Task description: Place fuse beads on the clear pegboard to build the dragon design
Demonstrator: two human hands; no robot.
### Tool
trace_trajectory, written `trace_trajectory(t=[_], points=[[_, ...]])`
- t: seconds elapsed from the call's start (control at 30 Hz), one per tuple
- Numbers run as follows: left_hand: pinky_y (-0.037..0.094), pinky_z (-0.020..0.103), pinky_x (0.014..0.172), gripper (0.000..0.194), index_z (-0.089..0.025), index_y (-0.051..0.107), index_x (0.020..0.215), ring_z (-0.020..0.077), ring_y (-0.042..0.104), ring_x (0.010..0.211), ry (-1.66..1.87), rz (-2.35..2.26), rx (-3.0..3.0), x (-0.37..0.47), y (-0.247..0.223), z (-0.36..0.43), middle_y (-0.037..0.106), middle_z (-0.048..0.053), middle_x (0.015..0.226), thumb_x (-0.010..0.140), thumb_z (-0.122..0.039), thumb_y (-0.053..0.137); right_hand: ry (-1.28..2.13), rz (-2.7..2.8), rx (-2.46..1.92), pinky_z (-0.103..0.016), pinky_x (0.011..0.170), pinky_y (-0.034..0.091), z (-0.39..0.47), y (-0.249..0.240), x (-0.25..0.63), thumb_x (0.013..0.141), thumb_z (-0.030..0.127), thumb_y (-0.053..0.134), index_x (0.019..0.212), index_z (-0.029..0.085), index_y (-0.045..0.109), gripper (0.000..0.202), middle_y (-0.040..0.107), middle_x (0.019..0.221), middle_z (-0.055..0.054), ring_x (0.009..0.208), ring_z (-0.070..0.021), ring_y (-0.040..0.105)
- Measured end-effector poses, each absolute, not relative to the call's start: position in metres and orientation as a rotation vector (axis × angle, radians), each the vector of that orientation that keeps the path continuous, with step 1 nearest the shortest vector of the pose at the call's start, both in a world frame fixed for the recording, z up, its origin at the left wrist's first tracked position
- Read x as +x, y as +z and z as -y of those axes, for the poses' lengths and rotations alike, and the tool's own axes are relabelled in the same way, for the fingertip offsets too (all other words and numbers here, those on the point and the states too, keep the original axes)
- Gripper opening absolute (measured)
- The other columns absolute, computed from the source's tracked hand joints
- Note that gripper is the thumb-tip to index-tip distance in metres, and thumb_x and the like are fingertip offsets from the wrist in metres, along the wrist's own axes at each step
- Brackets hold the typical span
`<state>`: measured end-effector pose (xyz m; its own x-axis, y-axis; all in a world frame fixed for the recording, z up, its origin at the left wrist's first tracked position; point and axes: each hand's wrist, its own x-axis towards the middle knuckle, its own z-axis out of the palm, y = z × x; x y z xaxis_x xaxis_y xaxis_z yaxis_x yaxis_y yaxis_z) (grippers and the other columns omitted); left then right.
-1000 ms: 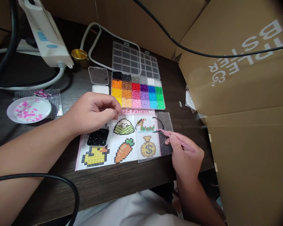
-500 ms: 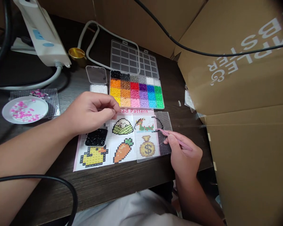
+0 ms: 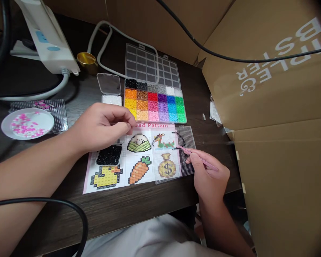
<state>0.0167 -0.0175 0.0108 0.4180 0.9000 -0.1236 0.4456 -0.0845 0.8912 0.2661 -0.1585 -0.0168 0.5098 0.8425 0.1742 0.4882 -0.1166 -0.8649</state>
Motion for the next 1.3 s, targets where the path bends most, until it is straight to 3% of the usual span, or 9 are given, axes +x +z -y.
trace_trajectory(t=[0.43,0.8,1.3], points=[[0.049,0.027,0.064,0.011,-0.017,0.07,0.076,0.0163,0.065,0.068,0.598,-1.188,1.701,0.0171,0.0094,0.0168,0.074,0.002,0.072,0.074,-0.023,0.061,0.446,1.081,-1.742,-0.026,0.063,0.06,0.158,-0.0176,0.2645,0.088,0.03,0.069,0.09,0.022,0.083,0.016,0.079,0.077,-0.003,0.073,-0.0173,0.076],[0.049,0.027,0.064,0.01,-0.016,0.069,0.076,0.0164,0.066,0.069,0.608,-1.198,1.699,0.0166,0.0093,0.018,0.073,0.002,0.072,0.074,-0.023,0.061,0.444,1.213,-1.724,-0.03,0.07,0.062,0.1583,-0.0163,0.2664,0.09,0.034,0.067,0.088,0.023,0.083,0.019,0.08,0.083,-0.004,0.078,-0.0195,0.077],[0.048,0.027,0.067,0.01,-0.017,0.069,0.076,0.0167,0.067,0.073,0.598,-1.177,1.735,0.0177,0.0102,0.0173,0.072,0.0,0.071,0.076,-0.022,0.06,0.455,1.24,-1.695,-0.028,0.07,0.062,0.1587,-0.0151,0.2671,0.091,0.028,0.067,0.09,0.028,0.084,0.016,0.081,0.085,-0.001,0.074,-0.0158,0.075]])
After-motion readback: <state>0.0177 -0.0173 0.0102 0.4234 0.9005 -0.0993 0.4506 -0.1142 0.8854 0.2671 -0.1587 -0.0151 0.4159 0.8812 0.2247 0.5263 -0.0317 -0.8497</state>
